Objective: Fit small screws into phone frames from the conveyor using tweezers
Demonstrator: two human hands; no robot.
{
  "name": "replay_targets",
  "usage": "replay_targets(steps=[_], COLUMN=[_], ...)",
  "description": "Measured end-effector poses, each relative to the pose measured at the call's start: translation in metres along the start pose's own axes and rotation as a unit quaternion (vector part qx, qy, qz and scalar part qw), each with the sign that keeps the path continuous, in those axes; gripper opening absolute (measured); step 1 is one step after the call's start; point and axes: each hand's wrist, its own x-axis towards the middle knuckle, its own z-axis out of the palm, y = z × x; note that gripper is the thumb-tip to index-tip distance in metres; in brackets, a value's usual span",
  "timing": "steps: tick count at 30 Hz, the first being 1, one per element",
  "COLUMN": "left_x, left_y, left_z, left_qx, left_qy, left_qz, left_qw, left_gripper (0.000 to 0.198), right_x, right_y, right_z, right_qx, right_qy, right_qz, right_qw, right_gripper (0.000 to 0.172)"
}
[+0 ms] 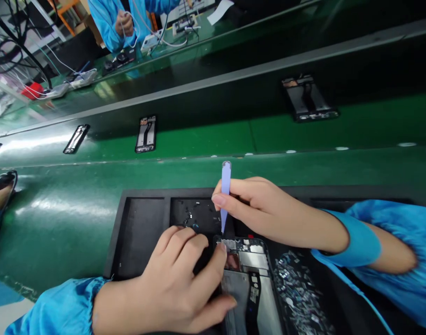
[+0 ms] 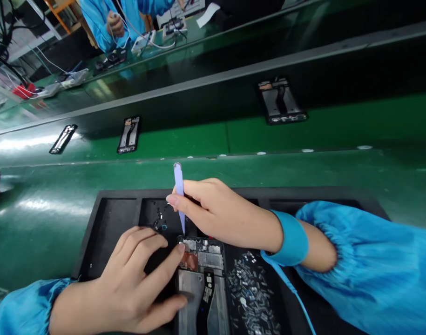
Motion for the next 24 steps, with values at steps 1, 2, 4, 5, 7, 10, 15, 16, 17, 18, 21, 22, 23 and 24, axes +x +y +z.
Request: replay_targets(steps=[1, 2, 4, 5, 7, 10, 15, 16, 17, 18, 21, 22, 23, 24], left_x=[0.0003, 0.0007, 0.0015, 0.0019, 0.0022, 0.0020, 0.0014, 0.0015, 0.0017, 0.0020, 0.0032, 0.0037, 0.0040, 0.0042], left_y=[-0.0004, -0.0007, -0.0008, -0.0008, -0.0004, -0.0005, -0.0028, -0.0032, -0.0034, -0.0034, -0.0031, -0.0031, -0.0032, -0.0033], left_z=[0.0008, 0.0014, 0.0020, 0.0022, 0.0025, 0.0035, 0.0056, 0.0057, 0.0057, 0.0055, 0.0043, 0.0038, 0.0034, 0.0032], left_qx=[0.001, 0.001, -0.004, -0.006, -0.006, -0.009, -0.056, -0.068, -0.078, -0.086, -0.097, -0.096, -0.092, -0.087], left_qy=[-0.005, -0.011, -0.017, -0.018, -0.021, -0.032, -0.063, -0.069, -0.075, -0.079, -0.083, -0.079, -0.072, -0.063], left_qz=[-0.012, -0.021, -0.031, -0.033, -0.029, -0.024, -0.031, -0.033, -0.036, -0.040, -0.042, -0.039, -0.035, -0.031], left_qw=[1.000, 1.000, 0.999, 0.999, 0.999, 0.999, 0.996, 0.995, 0.993, 0.992, 0.991, 0.991, 0.993, 0.994], left_gripper=[0.047, 0.047, 0.048, 0.048, 0.047, 0.046, 0.048, 0.049, 0.050, 0.050, 0.050, 0.049, 0.048, 0.047], right_x=[0.0008, 0.0016, 0.0030, 0.0035, 0.0039, 0.0039, 0.0032, 0.0028, 0.0023, 0.0017, 0.0003, 0.0000, -0.0001, -0.0001], right_y=[0.0003, 0.0005, 0.0006, 0.0006, 0.0005, 0.0003, -0.0023, -0.0032, -0.0040, -0.0048, -0.0062, -0.0064, -0.0066, -0.0067], right_z=[-0.0010, -0.0019, -0.0034, -0.0039, -0.0046, -0.0051, -0.0057, -0.0060, -0.0064, -0.0069, -0.0088, -0.0094, -0.0099, -0.0102], right_qx=[0.002, 0.004, 0.006, 0.005, 0.004, 0.008, -0.017, -0.021, -0.023, -0.024, -0.024, -0.023, -0.019, -0.015], right_qy=[-0.007, -0.013, -0.018, -0.019, -0.023, -0.032, -0.019, -0.013, -0.008, 0.001, 0.051, 0.071, 0.089, 0.103], right_qz=[-0.005, -0.009, -0.015, -0.019, -0.021, -0.010, -0.036, -0.040, -0.040, -0.036, -0.001, 0.012, 0.021, 0.028], right_qw=[1.000, 1.000, 1.000, 1.000, 1.000, 0.999, 0.999, 0.999, 0.999, 0.999, 0.998, 0.997, 0.996, 0.994], right_gripper=[0.035, 0.035, 0.035, 0.034, 0.032, 0.033, 0.034, 0.033, 0.033, 0.033, 0.036, 0.038, 0.040, 0.041])
